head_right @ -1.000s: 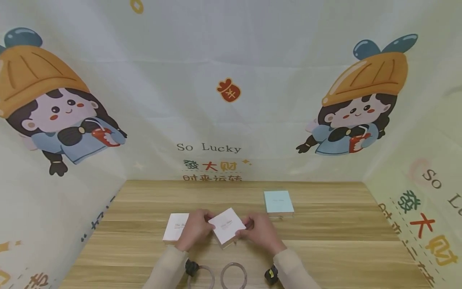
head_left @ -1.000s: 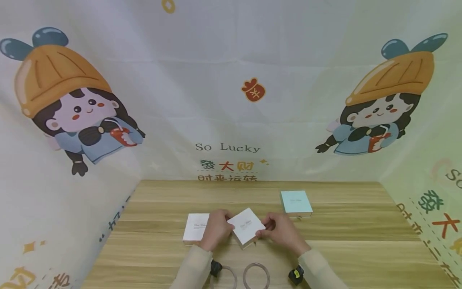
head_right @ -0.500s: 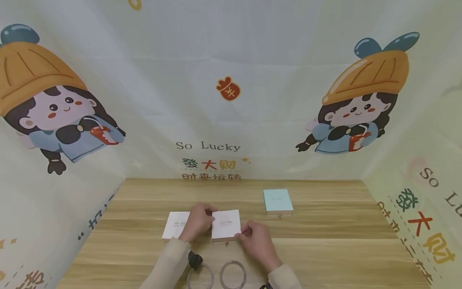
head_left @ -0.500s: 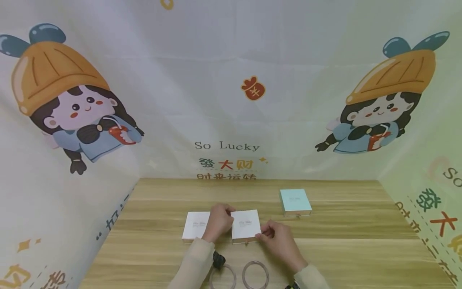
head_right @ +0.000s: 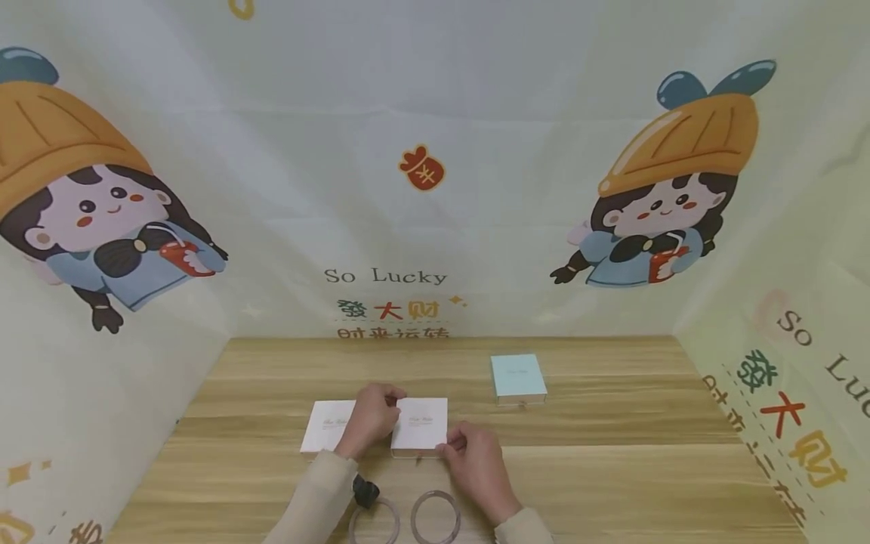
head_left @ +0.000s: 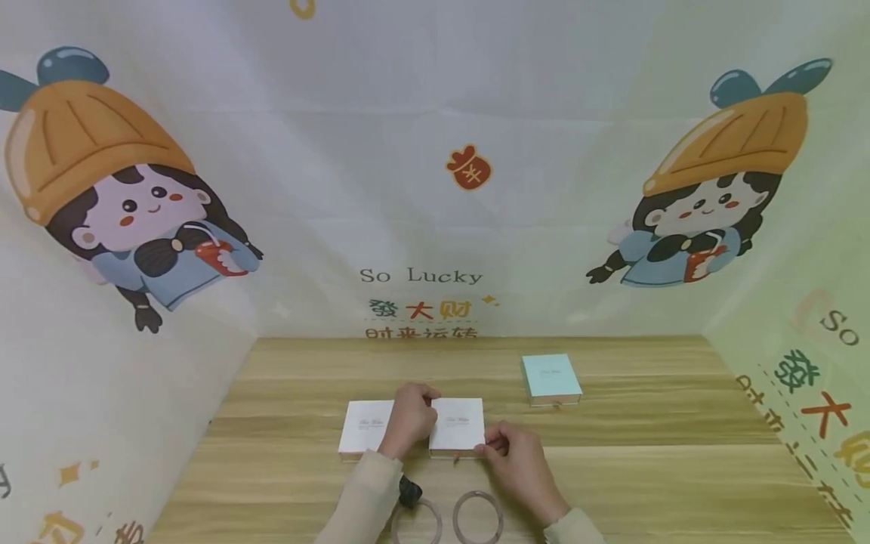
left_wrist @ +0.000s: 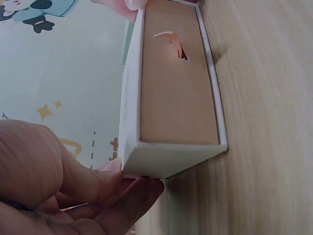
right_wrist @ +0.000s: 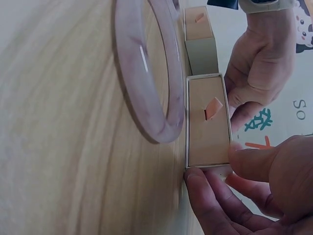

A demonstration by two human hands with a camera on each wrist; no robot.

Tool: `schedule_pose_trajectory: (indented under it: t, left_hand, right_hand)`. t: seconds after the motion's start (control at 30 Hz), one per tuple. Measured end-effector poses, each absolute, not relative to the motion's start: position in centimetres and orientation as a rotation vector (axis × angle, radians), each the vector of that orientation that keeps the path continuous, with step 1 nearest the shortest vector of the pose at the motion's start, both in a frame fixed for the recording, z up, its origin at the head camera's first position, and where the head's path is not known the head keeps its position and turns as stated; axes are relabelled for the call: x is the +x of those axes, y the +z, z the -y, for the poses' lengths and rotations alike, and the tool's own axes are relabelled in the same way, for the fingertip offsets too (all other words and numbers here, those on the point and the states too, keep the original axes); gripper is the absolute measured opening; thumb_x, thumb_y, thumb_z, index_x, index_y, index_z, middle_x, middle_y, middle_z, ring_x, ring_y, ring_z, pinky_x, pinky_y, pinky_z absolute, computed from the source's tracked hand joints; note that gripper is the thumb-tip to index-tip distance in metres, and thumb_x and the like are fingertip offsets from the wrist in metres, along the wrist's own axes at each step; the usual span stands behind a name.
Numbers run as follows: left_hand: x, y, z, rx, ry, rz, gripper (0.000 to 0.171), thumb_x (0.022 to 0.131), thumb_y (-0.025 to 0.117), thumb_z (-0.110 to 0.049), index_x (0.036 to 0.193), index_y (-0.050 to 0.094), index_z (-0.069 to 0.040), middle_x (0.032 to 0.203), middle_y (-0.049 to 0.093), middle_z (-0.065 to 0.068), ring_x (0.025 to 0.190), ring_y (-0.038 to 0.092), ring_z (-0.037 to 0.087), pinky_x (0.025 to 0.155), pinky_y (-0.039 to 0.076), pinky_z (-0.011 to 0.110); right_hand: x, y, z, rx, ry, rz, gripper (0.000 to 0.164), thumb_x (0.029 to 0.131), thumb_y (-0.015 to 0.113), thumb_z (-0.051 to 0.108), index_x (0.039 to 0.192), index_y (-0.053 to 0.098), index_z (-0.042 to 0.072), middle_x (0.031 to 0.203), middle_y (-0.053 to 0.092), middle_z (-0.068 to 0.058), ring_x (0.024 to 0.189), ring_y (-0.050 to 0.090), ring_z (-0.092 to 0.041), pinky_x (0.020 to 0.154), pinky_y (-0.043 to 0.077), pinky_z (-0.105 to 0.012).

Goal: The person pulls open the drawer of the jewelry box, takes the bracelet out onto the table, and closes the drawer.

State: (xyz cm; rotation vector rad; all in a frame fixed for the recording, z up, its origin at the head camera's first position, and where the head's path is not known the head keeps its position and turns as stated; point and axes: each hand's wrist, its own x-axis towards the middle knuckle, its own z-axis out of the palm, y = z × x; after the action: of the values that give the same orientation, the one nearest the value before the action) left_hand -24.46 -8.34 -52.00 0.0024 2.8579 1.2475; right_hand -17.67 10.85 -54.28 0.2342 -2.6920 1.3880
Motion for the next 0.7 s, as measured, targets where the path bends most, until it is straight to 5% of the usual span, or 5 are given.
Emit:
schedule_pose_trajectory:
  t: [0.53, 0.7]
  left_hand:
    - [-24.0, -51.9, 8.2, 0.031, 1.155, -2.901, 0.042, 0.072, 0.055, 0.013, 0.110, 0.073, 0.008, 0.103, 0.072, 0.019, 0.087, 0.061, 0.024, 0.080, 0.057, 0.040]
    - [-24.2, -51.5, 8.0, 0.055, 1.148, -2.899, 0.046, 0.071, 0.056, 0.011, 0.114, 0.071, 0.007, 0.111, 0.071, 0.021, 0.095, 0.064, 0.029, 0.087, 0.057, 0.046]
  right_hand:
    - [-17.7, -54.4, -11.3, 0.278, 1.396, 2.734, 0.012, 0.087, 0.080, 0.013, 0.090, 0.069, 0.008, 0.079, 0.066, 0.002, 0.069, 0.057, -0.003, 0.064, 0.050, -0.017]
    - [-18.0, -54.1, -12.1, 0.294, 1.271, 2.770, 0.018, 0.089, 0.079, 0.024, 0.099, 0.072, 0.011, 0.091, 0.070, 0.002, 0.082, 0.063, -0.008, 0.074, 0.054, -0.024]
